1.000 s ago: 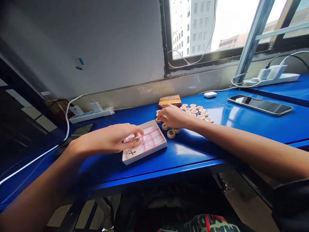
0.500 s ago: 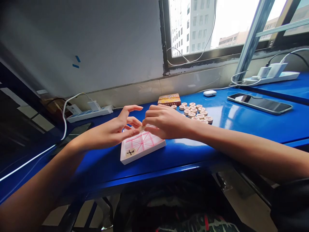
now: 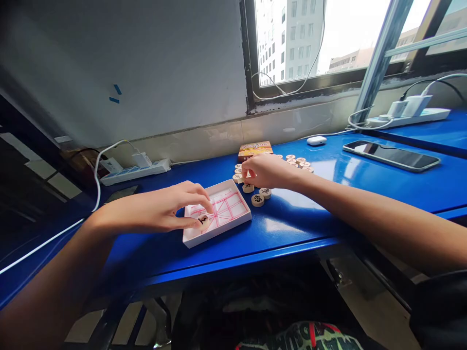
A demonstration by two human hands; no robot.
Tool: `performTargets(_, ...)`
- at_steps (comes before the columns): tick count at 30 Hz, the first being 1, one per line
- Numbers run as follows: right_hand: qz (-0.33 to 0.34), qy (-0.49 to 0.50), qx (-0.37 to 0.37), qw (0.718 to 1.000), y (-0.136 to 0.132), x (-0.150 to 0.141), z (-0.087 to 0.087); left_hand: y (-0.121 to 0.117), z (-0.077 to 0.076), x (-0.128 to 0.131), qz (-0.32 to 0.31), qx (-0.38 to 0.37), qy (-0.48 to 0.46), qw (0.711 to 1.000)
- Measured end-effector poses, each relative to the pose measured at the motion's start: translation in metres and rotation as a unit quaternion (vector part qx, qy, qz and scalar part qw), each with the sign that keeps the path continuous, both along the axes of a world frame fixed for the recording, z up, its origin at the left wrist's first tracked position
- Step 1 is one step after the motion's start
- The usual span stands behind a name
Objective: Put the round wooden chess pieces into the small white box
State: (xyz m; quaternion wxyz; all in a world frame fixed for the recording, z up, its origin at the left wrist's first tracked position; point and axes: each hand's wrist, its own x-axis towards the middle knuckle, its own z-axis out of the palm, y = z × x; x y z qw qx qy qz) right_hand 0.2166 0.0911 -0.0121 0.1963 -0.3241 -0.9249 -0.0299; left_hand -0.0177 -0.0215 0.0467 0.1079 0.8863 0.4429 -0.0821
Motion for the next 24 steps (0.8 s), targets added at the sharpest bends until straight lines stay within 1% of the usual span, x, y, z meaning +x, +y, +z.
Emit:
performTargets(3,0.000,0.003,-0.001,1.000,-0.003,-0.001,0.001,-0.001,-0.001,-0.001,-0.018,-0.005,-0.007,1.000)
performTargets(5,0.016,0.015,0.000,1.000,-0.004,-0.001,0.002,0.000,-0.002,-0.002,-0.015,-0.002,-0.009,1.000)
performTargets(10,0.077,0.070,0.016,0.994,-0.014,-0.005,0.004,0.004,-0.004,-0.001,0.021,0.033,-0.019,0.999)
performTargets(14,0.118,0.088,0.036,0.988,-0.026,-0.010,0.004,0.003,0.002,-0.004,0.060,0.026,-0.026,0.998)
performTargets(18,0.160,0.066,0.046,0.984,-0.033,-0.014,0.002,0.001,0.006,-0.011,0.069,0.023,-0.004,0.997)
performTargets(21,0.163,0.058,0.038,0.984,-0.033,-0.016,0.000,0.001,0.003,-0.009,0.066,0.033,0.029,0.997)
performTargets(24,0.163,0.059,0.032,0.984,-0.030,-0.016,-0.002,0.003,-0.003,-0.001,0.057,0.071,0.051,0.995)
